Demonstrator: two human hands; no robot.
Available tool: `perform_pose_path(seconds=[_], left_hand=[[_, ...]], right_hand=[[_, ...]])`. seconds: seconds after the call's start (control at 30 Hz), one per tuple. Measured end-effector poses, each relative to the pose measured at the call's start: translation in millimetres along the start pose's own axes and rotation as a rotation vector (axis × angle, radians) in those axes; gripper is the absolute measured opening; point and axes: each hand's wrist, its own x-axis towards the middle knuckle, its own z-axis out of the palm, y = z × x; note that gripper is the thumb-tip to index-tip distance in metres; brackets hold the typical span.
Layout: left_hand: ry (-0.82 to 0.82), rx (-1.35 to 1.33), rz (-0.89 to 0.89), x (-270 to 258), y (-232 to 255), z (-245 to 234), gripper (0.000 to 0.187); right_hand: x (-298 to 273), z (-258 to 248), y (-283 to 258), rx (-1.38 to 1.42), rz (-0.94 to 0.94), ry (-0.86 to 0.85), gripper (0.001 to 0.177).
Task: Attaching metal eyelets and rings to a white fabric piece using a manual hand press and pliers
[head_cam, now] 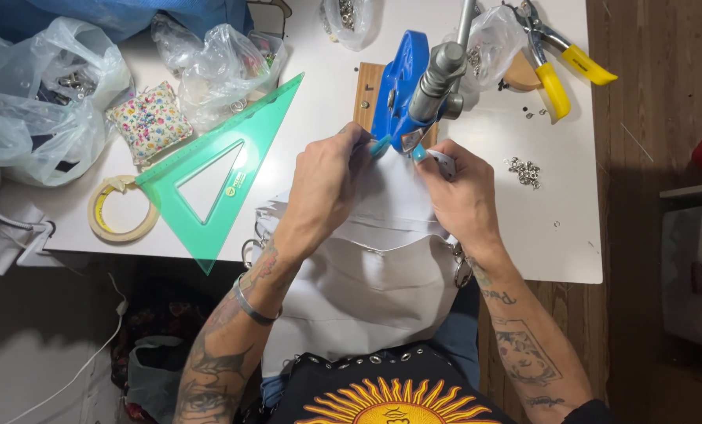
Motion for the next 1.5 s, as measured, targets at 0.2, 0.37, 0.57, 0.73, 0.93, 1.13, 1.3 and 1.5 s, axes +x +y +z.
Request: perform_pose_path(seconds=[0.2, 0.37, 0.57, 0.73, 0.93, 1.13, 1.3, 1.5], left_hand=[[0.026, -0.134, 0.011, 0.0, -25.3, 19.0, 0.014], [0.119, -0.252, -0.022, -4.5, -35.0, 32.3, 0.018], [0.176, -0.275, 0.052, -7.7, -38.7, 38.0, 0.020], [0.205, -0.234, 0.114, -8.8, -39.6, 42.7, 0.019], [0.216, -0.217, 0.169, -7.9, -33.5, 33.3, 0.017], [0.230, -0.246, 0.160, -5.9, -41.3, 41.1, 0.017], [0.224, -0.247, 0.153, -11.0, -41.5, 40.2, 0.017], [0.187, -0.254, 0.095, -10.4, -39.6, 33.7, 0.020]], right_hand=[[0.9, -1.7, 6.4, -0.025, -0.002, -0.009, 0.014], [-6.9, -2.8, -11.8, -0.068, -0.091, 0.009, 0.015], [-9.6, -0.3, -21.1, -0.092, -0.193, 0.044, 0.018], [-11.0, -1.2, -17.7, -0.144, -0.267, 0.054, 0.018], [-6.3, -0.8, -21.2, -0.167, -0.315, 0.003, 0.020], [-7.0, 1.2, -16.5, -0.198, -0.284, -0.003, 0.018], [-5.7, 4.1, -1.5, -0.207, -0.193, -0.039, 0.017], [4.6, -1.6, 3.4, -0.316, 0.133, -0.173, 0.021]])
